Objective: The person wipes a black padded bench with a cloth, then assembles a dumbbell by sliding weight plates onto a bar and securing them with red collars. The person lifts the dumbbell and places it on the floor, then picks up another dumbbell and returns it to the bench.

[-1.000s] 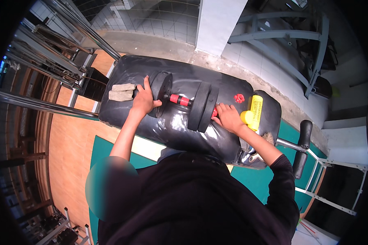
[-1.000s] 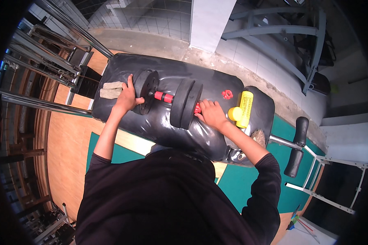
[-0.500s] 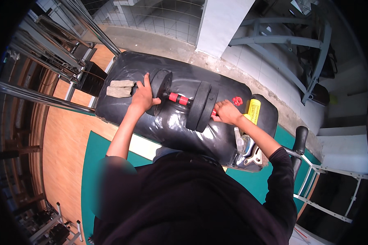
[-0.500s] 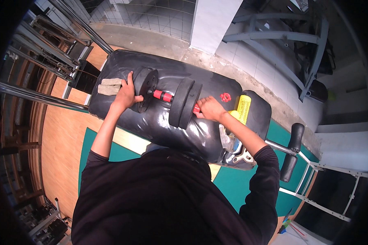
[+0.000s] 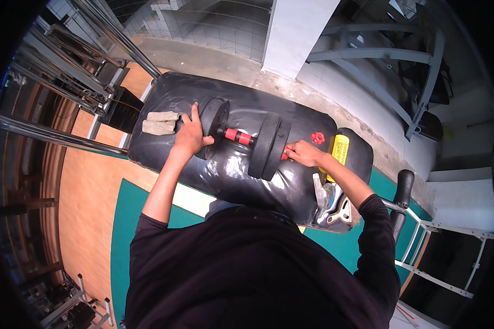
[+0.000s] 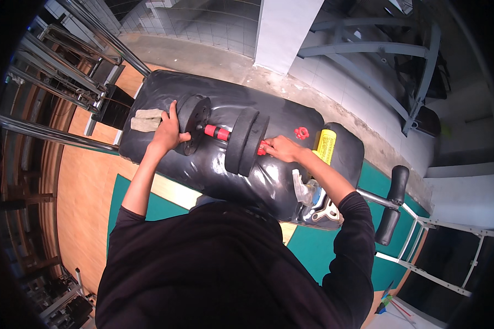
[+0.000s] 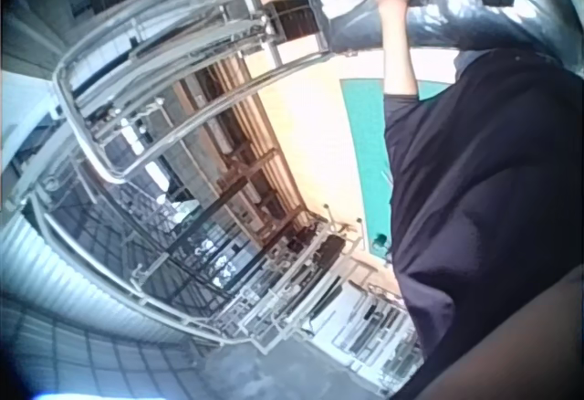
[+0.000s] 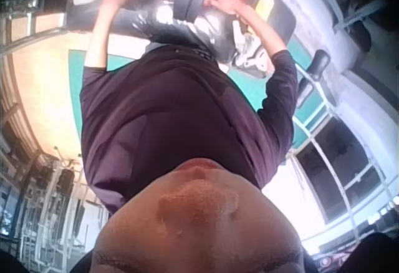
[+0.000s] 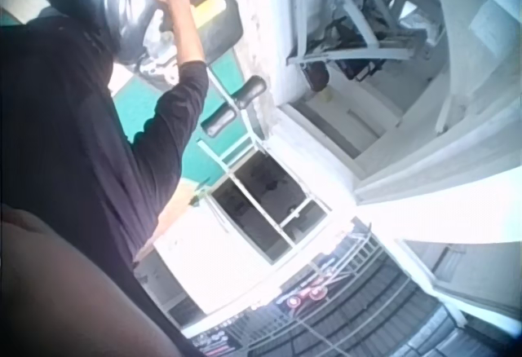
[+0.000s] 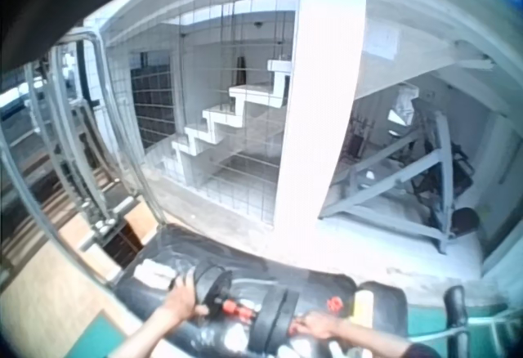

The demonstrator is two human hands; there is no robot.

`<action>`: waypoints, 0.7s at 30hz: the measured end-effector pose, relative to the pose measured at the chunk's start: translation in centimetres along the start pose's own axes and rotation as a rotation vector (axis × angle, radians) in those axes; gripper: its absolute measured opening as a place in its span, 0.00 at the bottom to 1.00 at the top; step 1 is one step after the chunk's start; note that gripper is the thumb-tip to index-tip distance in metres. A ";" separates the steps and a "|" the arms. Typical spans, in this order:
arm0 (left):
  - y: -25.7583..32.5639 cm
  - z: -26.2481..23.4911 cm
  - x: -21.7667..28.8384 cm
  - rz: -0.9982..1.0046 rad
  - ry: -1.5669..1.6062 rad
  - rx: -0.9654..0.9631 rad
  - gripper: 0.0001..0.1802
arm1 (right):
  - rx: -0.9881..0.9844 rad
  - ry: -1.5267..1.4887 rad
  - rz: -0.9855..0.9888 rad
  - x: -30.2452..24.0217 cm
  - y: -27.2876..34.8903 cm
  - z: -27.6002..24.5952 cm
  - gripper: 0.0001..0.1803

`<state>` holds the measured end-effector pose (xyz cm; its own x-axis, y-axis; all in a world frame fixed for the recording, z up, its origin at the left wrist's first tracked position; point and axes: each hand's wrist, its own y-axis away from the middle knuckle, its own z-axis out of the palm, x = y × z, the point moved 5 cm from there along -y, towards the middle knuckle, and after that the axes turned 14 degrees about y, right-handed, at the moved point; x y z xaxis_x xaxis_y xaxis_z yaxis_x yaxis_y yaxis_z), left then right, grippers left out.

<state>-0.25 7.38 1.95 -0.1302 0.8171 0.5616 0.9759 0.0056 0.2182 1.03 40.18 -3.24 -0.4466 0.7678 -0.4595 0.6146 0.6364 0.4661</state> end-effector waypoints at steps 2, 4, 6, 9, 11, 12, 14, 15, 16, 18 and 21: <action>0.0 0.0 -0.1 0.006 0.008 -0.002 0.66 | -0.015 -0.022 0.022 0.1 0.0 0.1 0.23; 0.1 0.2 -0.3 0.014 -0.005 0.007 0.67 | 0.046 -0.081 0.013 0.1 0.0 0.2 0.25; 0.1 0.1 -0.2 0.022 -0.008 0.008 0.67 | 0.089 -0.155 0.000 1.0 -0.3 1.0 0.25; 0.5 0.0 0.0 0.023 -0.004 0.010 0.66 | 0.040 -0.283 0.023 2.4 -0.9 2.4 0.25; 0.6 0.0 -0.4 0.020 0.001 0.010 0.66 | -0.102 -0.348 0.110 1.2 -0.5 1.4 0.27; 0.5 0.0 -0.3 0.026 0.004 0.011 0.66 | -0.126 -0.403 0.109 1.7 -0.6 1.8 0.27; 0.3 0.2 -0.1 0.040 0.007 0.013 0.66 | -0.171 -0.518 0.105 2.8 -0.9 3.2 0.28; 0.1 0.1 0.0 0.050 0.005 0.016 0.66 | -0.165 -0.544 0.105 2.4 -0.8 2.8 0.28; 0.1 0.1 -0.1 0.033 0.008 0.015 0.67 | -0.158 -0.570 0.107 1.9 -0.5 2.5 0.28; 0.4 0.0 -0.1 0.008 0.019 0.021 0.67 | -0.158 -0.589 0.076 0.7 -0.4 2.0 0.29; 0.4 0.1 -0.4 0.015 0.031 0.023 0.67 | -0.154 -0.597 0.083 1.0 -0.6 2.8 0.32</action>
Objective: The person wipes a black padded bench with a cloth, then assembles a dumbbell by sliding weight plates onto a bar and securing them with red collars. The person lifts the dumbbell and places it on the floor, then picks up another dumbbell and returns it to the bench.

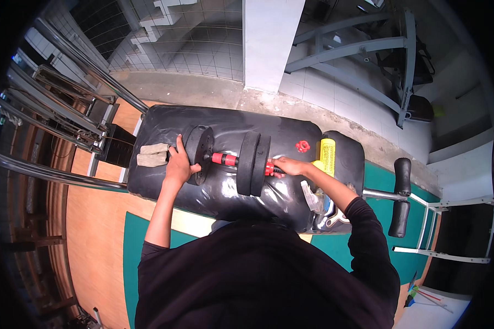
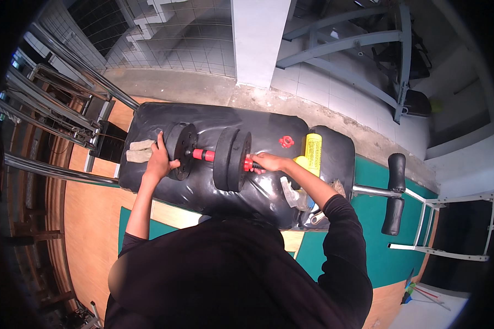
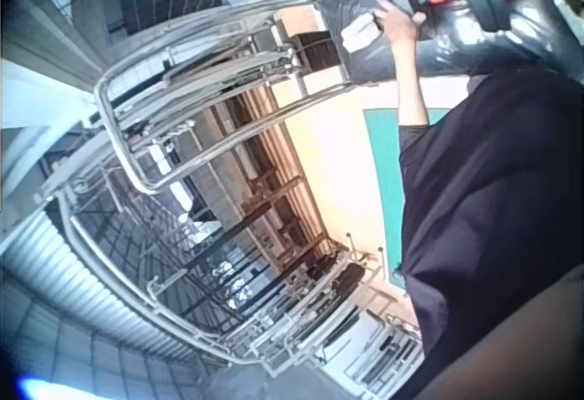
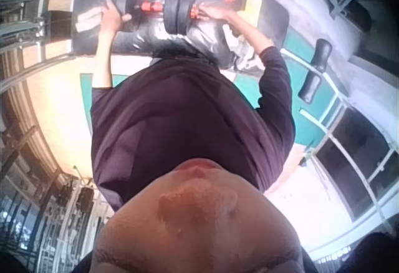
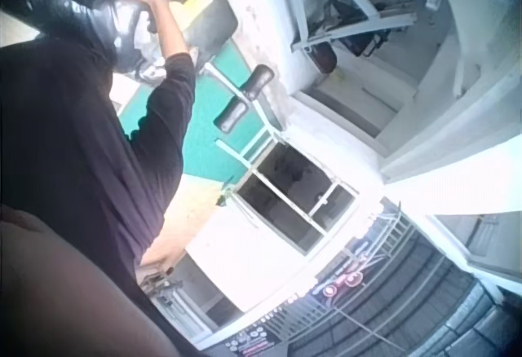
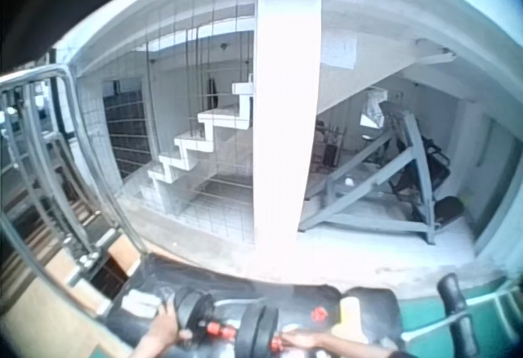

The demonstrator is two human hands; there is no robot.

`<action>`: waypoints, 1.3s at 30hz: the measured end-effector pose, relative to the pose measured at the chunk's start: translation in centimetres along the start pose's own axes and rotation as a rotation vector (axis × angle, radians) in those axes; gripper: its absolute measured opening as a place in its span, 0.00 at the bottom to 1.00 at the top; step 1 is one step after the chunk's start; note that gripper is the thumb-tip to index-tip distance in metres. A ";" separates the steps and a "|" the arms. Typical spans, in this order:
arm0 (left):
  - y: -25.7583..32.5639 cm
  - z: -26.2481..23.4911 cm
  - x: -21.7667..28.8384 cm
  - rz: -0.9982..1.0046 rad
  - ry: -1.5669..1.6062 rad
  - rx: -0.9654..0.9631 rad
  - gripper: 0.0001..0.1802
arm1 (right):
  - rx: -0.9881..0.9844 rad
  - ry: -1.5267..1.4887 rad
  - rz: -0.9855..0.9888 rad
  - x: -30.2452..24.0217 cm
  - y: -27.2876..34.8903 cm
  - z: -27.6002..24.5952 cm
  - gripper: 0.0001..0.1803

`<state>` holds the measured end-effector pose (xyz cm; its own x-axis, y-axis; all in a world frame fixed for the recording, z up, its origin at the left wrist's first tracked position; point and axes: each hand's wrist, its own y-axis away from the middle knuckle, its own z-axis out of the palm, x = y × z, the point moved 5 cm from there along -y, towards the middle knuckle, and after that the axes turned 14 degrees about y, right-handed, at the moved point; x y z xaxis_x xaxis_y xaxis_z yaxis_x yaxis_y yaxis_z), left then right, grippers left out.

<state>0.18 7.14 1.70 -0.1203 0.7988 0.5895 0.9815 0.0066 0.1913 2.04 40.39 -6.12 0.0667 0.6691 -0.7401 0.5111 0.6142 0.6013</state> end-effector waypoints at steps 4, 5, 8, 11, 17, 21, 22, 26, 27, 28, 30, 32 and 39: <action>0.1 0.3 -0.3 0.010 -0.007 0.005 0.66 | 0.067 0.180 0.185 0.3 2.0 -1.8 0.40; -0.1 0.5 -0.2 0.013 -0.013 0.006 0.66 | 0.280 0.167 0.230 3.3 1.3 -3.6 0.37; 0.2 0.1 0.0 -0.038 -0.022 -0.008 0.66 | 0.772 0.577 0.461 2.7 3.6 -7.7 0.31; 0.3 -0.1 -0.2 -0.068 -0.020 -0.024 0.67 | 0.606 0.667 0.813 3.6 3.2 -7.8 0.36; 0.0 0.4 -0.1 -0.082 -0.016 -0.008 0.68 | 0.667 0.636 0.716 7.6 1.8 -7.8 0.23; 0.3 0.2 -0.6 -0.059 0.006 0.004 0.68 | 1.172 0.405 0.372 0.8 2.0 -10.1 0.24; 0.3 0.3 -0.5 -0.044 0.022 -0.015 0.69 | 1.234 0.368 0.248 -2.0 2.0 -10.1 0.24; 0.5 -1.1 -0.6 0.109 0.205 -0.015 0.64 | 1.080 0.057 -0.142 -12.3 -3.2 -7.9 0.19; 0.4 -1.4 -2.0 0.141 0.251 0.006 0.63 | 0.848 -0.080 -0.253 -17.0 -4.6 -5.8 0.18; 0.0 -1.4 -2.0 0.205 0.304 0.007 0.62 | 0.691 -0.198 -0.379 -18.3 -6.4 -4.8 0.19; 0.0 -2.1 -2.6 0.172 0.498 -0.073 0.61 | 0.481 -0.385 -0.478 -22.1 -9.0 -2.4 0.19; -1.0 -2.4 -3.3 0.204 0.607 -0.130 0.56 | 0.552 -0.258 -0.484 -23.2 -11.9 -1.7 0.16; -2.1 -1.0 -6.7 0.125 1.165 -0.501 0.42 | 0.693 0.336 -0.380 -26.2 -17.1 1.4 0.18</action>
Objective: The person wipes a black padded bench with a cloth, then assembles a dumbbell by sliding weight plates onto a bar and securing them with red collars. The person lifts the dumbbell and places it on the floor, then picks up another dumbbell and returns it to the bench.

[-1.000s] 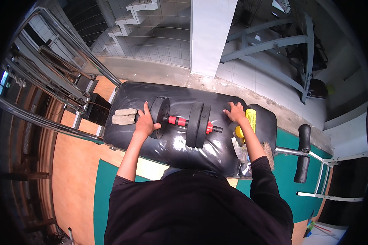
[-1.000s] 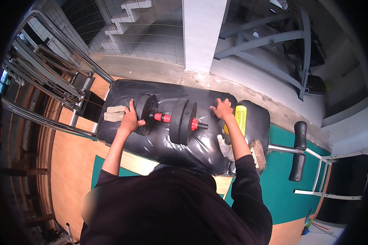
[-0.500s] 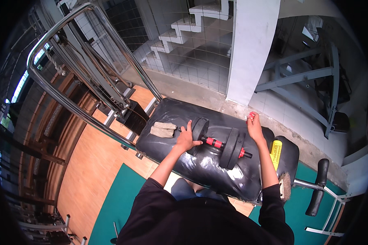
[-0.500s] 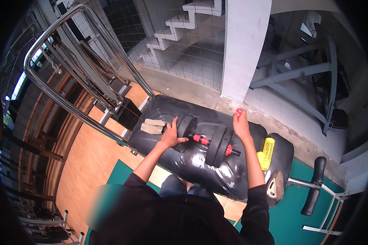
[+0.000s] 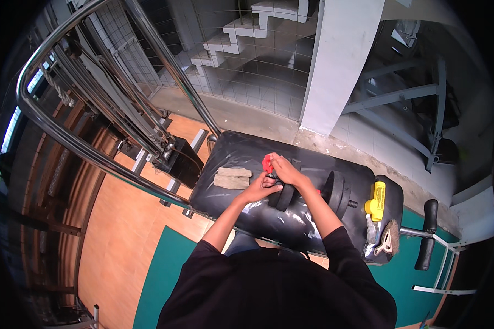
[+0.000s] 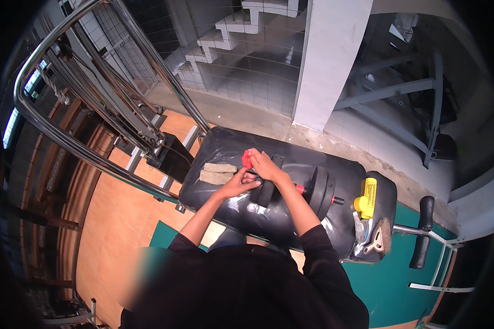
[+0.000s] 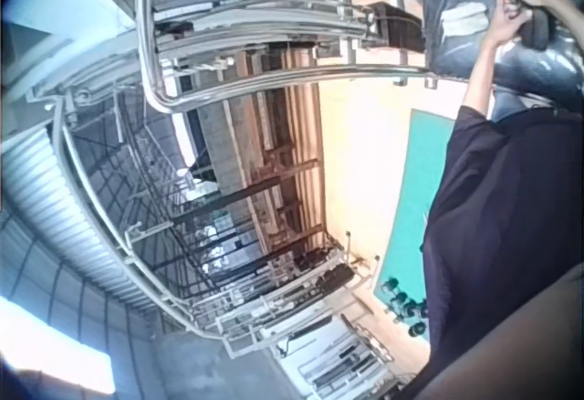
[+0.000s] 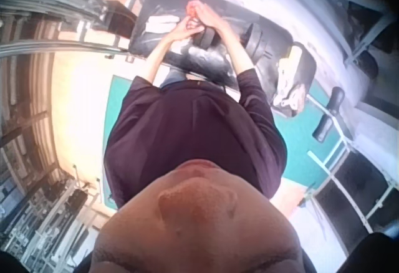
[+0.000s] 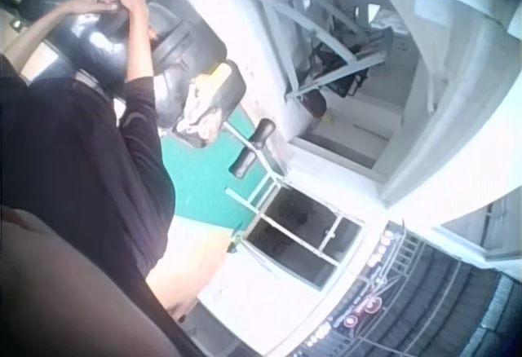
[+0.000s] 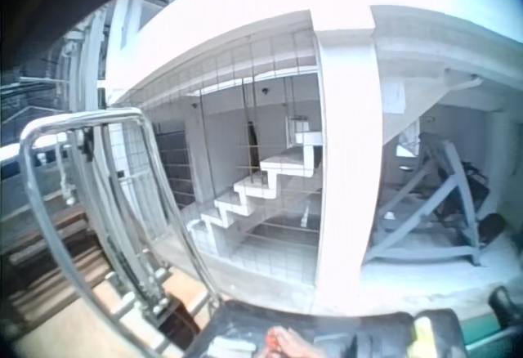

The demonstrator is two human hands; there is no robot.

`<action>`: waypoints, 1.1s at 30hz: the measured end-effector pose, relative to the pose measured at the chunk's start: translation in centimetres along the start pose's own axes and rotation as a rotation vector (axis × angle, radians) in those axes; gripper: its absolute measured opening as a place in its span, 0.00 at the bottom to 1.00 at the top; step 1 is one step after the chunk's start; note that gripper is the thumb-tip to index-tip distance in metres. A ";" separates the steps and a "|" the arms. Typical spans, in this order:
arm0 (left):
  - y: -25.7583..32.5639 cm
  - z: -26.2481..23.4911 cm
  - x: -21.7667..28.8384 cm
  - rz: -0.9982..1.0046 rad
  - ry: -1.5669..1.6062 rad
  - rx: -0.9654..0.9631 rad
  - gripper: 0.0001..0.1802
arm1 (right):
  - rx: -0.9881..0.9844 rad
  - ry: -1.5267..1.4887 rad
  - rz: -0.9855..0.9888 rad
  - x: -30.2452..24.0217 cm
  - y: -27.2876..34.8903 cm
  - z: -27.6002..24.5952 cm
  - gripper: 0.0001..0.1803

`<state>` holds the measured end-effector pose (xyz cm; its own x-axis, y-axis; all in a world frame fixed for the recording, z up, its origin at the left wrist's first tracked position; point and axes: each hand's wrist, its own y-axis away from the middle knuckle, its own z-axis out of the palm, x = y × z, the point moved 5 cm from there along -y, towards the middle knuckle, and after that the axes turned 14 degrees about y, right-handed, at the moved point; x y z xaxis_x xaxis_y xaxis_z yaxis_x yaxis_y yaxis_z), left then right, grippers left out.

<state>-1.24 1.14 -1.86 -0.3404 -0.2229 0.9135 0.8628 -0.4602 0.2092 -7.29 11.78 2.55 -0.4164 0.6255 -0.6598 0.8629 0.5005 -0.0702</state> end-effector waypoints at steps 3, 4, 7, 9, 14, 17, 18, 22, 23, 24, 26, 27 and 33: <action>0.2 -1.9 -0.6 -0.176 0.201 -0.041 0.35 | -0.024 0.288 -0.002 -0.7 1.4 0.6 0.17; 0.1 -2.3 -1.1 -0.251 0.325 -0.010 0.36 | -0.007 0.341 -0.011 -0.7 1.6 0.8 0.17; -0.4 -2.5 -1.0 -0.252 0.286 -0.050 0.36 | 0.006 0.419 -0.016 -0.3 1.7 0.8 0.15; -0.4 -2.3 -1.3 -0.245 0.291 -0.048 0.32 | 0.033 0.465 -0.026 -1.4 2.0 0.6 0.14; -0.9 -3.0 -2.7 -0.335 0.707 -0.089 0.26 | 0.021 0.482 0.037 -2.1 1.7 0.5 0.15; -0.8 -4.4 -1.9 -0.299 0.526 -0.118 0.23 | 0.102 0.477 0.021 -2.3 1.9 0.6 0.16; -1.0 -5.4 -1.8 -0.270 0.458 -0.101 0.21 | 0.121 0.486 0.014 -2.2 1.8 0.6 0.16; -1.8 -10.8 -2.7 -0.006 0.124 0.153 0.15 | 0.200 0.471 0.064 -2.7 1.6 0.2 0.15; -2.2 -11.9 -3.1 0.070 0.048 0.203 0.13 | 0.183 0.503 0.056 -2.8 1.5 0.3 0.13; -2.3 -11.9 -3.1 0.109 -0.035 0.193 0.14 | 0.167 0.512 0.052 -2.9 1.5 0.3 0.13; -2.5 -11.8 -3.3 0.187 -0.200 0.174 0.15 | 0.134 0.529 0.045 -2.8 1.6 0.3 0.12; -2.7 -11.2 -3.8 0.119 -0.156 0.148 0.15 | 0.146 0.514 0.052 -2.7 1.6 0.3 0.11; -3.5 -10.4 -4.2 0.192 -0.182 0.148 0.15 | 0.182 0.490 0.059 -2.6 1.5 0.4 0.10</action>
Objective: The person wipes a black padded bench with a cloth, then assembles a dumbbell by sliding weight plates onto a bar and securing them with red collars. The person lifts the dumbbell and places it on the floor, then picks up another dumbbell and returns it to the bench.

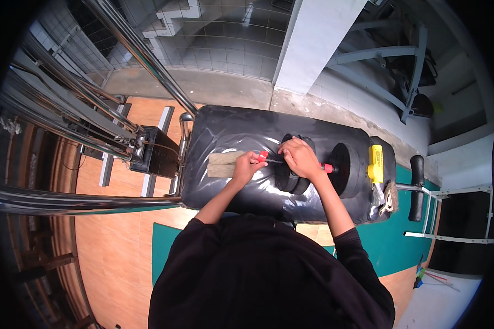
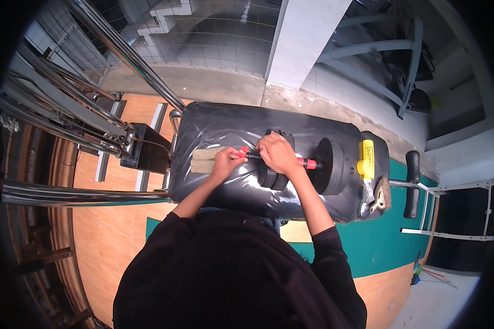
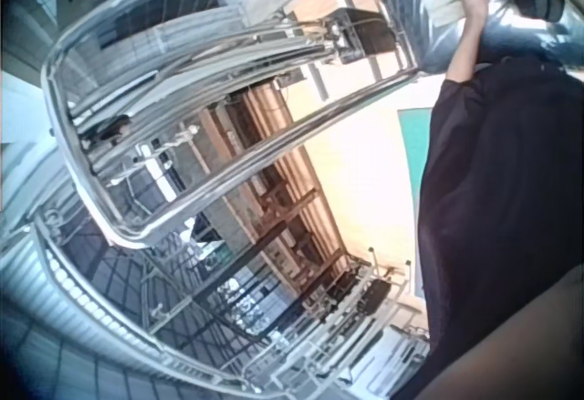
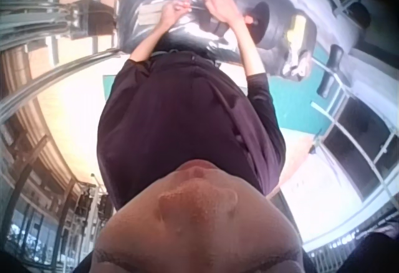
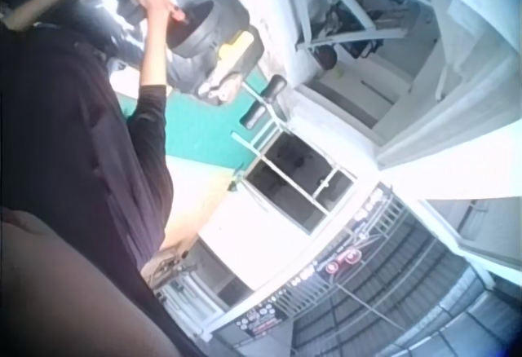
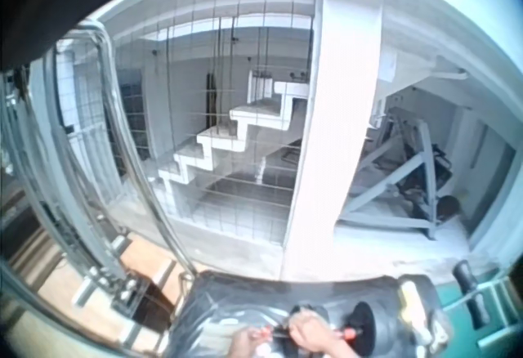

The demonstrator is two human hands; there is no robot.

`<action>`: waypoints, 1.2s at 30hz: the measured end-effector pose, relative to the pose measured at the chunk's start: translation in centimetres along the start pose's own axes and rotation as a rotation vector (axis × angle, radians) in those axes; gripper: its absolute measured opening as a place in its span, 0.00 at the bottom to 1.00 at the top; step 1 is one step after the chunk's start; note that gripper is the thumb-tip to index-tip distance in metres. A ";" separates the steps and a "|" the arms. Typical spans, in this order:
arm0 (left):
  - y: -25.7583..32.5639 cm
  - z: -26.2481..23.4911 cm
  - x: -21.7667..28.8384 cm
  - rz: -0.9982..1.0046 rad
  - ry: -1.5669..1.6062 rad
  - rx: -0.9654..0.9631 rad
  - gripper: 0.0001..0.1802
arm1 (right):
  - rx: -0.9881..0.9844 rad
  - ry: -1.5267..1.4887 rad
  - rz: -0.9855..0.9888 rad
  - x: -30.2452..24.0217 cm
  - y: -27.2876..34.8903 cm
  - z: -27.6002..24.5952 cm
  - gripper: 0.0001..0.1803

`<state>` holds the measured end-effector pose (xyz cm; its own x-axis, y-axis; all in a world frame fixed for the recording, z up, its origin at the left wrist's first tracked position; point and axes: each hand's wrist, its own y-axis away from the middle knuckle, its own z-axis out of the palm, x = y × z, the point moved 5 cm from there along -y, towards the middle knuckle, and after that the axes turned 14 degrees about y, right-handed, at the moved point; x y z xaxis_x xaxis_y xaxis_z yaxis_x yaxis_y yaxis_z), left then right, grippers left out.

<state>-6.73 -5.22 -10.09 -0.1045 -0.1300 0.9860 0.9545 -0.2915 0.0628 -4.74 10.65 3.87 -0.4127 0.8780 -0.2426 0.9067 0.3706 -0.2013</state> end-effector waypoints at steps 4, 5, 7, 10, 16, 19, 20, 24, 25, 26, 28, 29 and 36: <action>0.3 0.1 -1.3 -0.021 0.114 -0.040 0.18 | 0.005 0.005 -0.009 0.0 -0.1 0.2 0.09; 0.5 0.2 -1.7 -0.020 0.093 -0.055 0.18 | 0.003 0.007 -0.016 -0.1 -0.1 0.2 0.09; 0.6 0.3 -2.0 -0.018 0.051 -0.086 0.19 | -0.009 0.035 -0.023 0.0 -0.1 0.5 0.09; 1.2 0.4 -1.0 -0.073 0.180 -0.047 0.20 | -0.019 0.043 -0.025 0.0 0.0 0.5 0.09; -0.4 -0.6 -3.1 -0.176 0.302 -0.190 0.26 | -0.011 0.040 -0.032 -0.2 -0.3 0.5 0.09; -0.8 -0.9 -3.5 -0.202 0.254 -0.215 0.26 | -0.010 0.047 -0.044 -0.3 -0.4 0.5 0.09; -0.9 -0.8 -3.6 -0.227 0.249 -0.231 0.25 | -0.013 0.048 -0.045 -0.3 -0.5 0.5 0.09; -1.0 -0.6 -3.8 -0.254 0.259 -0.249 0.26 | -0.038 0.029 -0.032 0.0 -0.7 1.0 0.09; -0.9 -0.6 -3.6 -0.213 0.197 -0.256 0.27 | -0.076 0.014 -0.014 0.3 -0.6 1.2 0.09; -0.7 -0.6 -3.4 -0.173 0.136 -0.264 0.28 | -0.114 -0.001 0.004 0.6 -0.5 1.4 0.09; 0.3 -0.1 -0.8 -0.027 -0.036 -0.260 0.30 | 0.069 0.188 0.083 0.4 -0.3 0.5 0.12; 0.7 0.1 0.5 0.046 -0.122 -0.258 0.31 | 0.161 0.282 0.124 0.3 -0.1 0.2 0.14; 2.1 -0.1 4.3 0.151 -0.351 -0.344 0.27 | -0.003 0.359 0.368 2.3 0.9 1.4 0.21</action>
<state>-5.15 -6.47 -5.78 0.1835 0.1143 0.9764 0.7984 -0.5967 -0.0802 -4.96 12.57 1.85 -0.0107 0.9989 0.0449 0.9868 0.0178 -0.1610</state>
